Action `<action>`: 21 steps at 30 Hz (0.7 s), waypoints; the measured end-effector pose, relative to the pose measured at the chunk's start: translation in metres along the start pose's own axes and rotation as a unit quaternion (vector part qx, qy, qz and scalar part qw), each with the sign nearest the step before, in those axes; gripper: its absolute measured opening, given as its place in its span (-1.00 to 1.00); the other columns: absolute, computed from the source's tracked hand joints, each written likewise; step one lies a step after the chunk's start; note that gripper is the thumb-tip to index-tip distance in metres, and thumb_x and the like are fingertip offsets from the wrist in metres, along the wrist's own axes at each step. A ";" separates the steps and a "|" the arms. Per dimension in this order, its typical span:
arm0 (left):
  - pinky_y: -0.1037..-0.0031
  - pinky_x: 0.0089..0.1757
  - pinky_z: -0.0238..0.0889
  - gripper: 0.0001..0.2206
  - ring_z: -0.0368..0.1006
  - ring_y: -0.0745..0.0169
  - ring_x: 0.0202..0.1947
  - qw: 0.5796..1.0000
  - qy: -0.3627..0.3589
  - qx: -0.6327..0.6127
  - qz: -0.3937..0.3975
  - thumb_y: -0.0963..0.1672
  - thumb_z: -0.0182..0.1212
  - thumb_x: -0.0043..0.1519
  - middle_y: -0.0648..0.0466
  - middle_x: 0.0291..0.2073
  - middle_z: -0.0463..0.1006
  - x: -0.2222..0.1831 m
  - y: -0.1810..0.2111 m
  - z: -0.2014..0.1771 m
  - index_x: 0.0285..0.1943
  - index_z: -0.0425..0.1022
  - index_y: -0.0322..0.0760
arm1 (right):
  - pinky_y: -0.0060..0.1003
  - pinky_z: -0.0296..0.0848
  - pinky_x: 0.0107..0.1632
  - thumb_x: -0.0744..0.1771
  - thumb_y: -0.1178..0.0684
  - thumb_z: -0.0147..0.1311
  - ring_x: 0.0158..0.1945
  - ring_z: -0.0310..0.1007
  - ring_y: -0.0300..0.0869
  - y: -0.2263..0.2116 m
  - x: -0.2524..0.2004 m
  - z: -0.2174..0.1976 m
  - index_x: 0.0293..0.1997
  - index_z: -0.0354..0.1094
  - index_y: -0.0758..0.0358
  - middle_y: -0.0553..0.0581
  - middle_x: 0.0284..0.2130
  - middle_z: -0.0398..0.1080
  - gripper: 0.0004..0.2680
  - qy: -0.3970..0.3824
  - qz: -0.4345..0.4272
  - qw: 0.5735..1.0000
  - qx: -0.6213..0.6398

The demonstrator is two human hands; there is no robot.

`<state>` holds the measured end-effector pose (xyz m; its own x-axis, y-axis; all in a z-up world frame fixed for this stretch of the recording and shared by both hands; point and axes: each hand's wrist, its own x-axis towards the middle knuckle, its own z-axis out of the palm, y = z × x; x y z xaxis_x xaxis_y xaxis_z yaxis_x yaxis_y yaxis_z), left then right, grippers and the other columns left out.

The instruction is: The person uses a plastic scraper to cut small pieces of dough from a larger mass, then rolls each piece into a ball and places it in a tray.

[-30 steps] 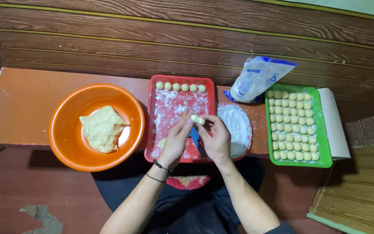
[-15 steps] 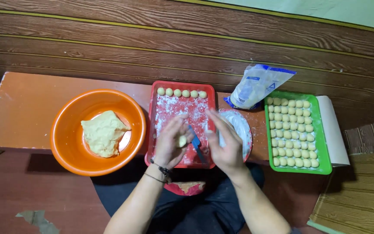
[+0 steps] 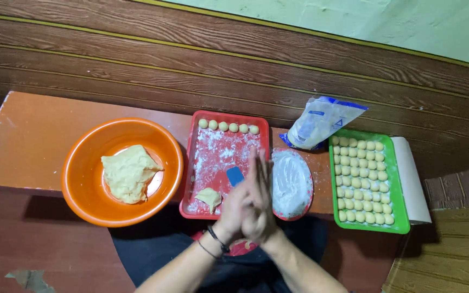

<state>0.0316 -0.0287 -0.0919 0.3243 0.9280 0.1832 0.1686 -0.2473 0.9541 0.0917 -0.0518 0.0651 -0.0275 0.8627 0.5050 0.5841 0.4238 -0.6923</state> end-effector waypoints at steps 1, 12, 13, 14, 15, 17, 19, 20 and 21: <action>0.21 -0.18 0.29 -0.54 0.49 -0.01 -0.12 1.000 0.003 0.001 -0.002 0.14 -0.18 0.30 -0.06 -0.09 0.62 0.019 0.045 -0.020 -0.13 0.58 -0.13 | 0.01 -0.31 0.61 0.40 -0.54 -0.83 0.64 -0.38 0.10 0.004 -0.003 0.001 0.53 -0.27 0.45 0.35 0.54 -0.29 -0.25 -0.003 -0.001 1.000 0.002; 0.55 -0.21 0.39 -0.66 0.48 0.39 -0.24 0.867 0.099 -0.369 -0.318 -0.07 0.01 0.35 0.14 -0.17 0.60 0.023 0.088 -0.038 0.17 0.57 -0.32 | 0.15 -0.47 0.53 0.42 -0.37 -0.63 0.56 -0.42 0.34 0.070 0.002 0.026 0.54 -0.26 0.44 0.47 0.51 -0.25 -0.36 -0.057 -0.068 0.996 -0.025; 0.55 -0.21 0.39 -0.66 0.48 0.39 -0.24 0.868 0.098 -0.370 -0.316 -0.07 0.01 0.35 0.14 -0.17 0.60 0.016 0.063 -0.025 0.17 0.57 -0.32 | 0.15 -0.47 0.53 0.42 -0.37 -0.63 0.56 -0.42 0.34 0.059 0.008 0.021 0.54 -0.26 0.44 0.47 0.51 -0.25 -0.36 -0.055 -0.070 0.996 -0.027; 0.40 0.07 0.22 -0.64 0.31 0.22 0.09 0.927 0.033 -0.282 -0.244 -0.13 -0.14 0.41 -0.10 0.11 0.44 0.009 0.039 -0.012 0.29 0.40 -0.46 | 0.14 -0.45 0.54 0.43 -0.32 -0.56 0.56 -0.38 0.34 0.049 0.014 0.016 0.54 -0.23 0.45 0.45 0.51 -0.22 -0.40 -0.018 -0.053 0.998 -0.014; 0.24 0.35 0.05 -0.61 0.14 0.05 0.43 0.967 -0.031 -0.188 -0.166 -0.19 -0.28 0.46 -0.35 0.38 0.28 0.004 0.015 0.001 0.40 0.23 -0.61 | 0.14 -0.42 0.55 0.44 -0.28 -0.49 0.57 -0.35 0.34 0.038 0.021 0.010 0.53 -0.20 0.46 0.43 0.51 -0.19 -0.43 0.018 -0.037 0.999 -0.001; 0.17 0.34 0.04 -0.60 0.15 0.02 0.42 0.943 -0.018 -0.282 -0.174 -0.17 -0.25 0.46 -0.32 0.38 0.28 0.008 0.035 -0.007 0.41 0.23 -0.57 | 0.14 -0.36 0.53 0.46 -0.18 -0.41 0.55 -0.27 0.32 0.011 0.007 0.012 0.51 -0.10 0.41 0.42 0.46 -0.04 -0.51 -0.034 -0.060 0.997 -0.033; 0.10 0.34 0.02 -0.59 0.17 -0.02 0.40 0.910 -0.008 -0.370 -0.185 -0.14 -0.23 0.46 -0.29 0.38 0.28 0.006 0.054 -0.017 0.43 0.23 -0.54 | 0.14 -0.31 0.52 0.47 -0.08 -0.34 0.54 -0.20 0.29 0.032 0.002 0.015 0.49 0.00 0.37 0.42 0.41 0.11 -0.58 -0.083 -0.075 0.992 -0.063; 0.00 0.33 0.00 -0.57 0.19 -0.07 0.39 0.846 0.005 -0.497 -0.193 -0.11 -0.19 0.45 -0.25 0.38 0.28 0.007 0.064 -0.023 0.44 0.23 -0.49 | 0.16 -0.35 0.52 0.46 -0.11 -0.32 0.54 -0.27 0.34 0.067 0.008 0.016 0.47 0.01 0.42 0.45 0.43 0.04 -0.56 -0.046 -0.067 0.995 -0.065; -0.11 0.32 -0.02 -0.55 0.20 -0.12 0.37 0.763 0.024 -0.616 -0.194 -0.08 -0.14 0.45 -0.20 0.38 0.28 0.009 0.075 -0.027 0.46 0.23 -0.44 | 0.18 -0.40 0.52 0.45 -0.14 -0.29 0.54 -0.34 0.40 0.103 0.016 0.016 0.45 0.02 0.48 0.49 0.45 -0.03 -0.53 -0.014 -0.064 0.996 -0.068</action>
<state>0.0224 -0.0311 -0.0128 0.4327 0.8815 -0.1893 -0.7692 0.4704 0.4325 0.1387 0.0105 -0.0064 -0.1311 0.8121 0.5686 0.6779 0.4919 -0.5462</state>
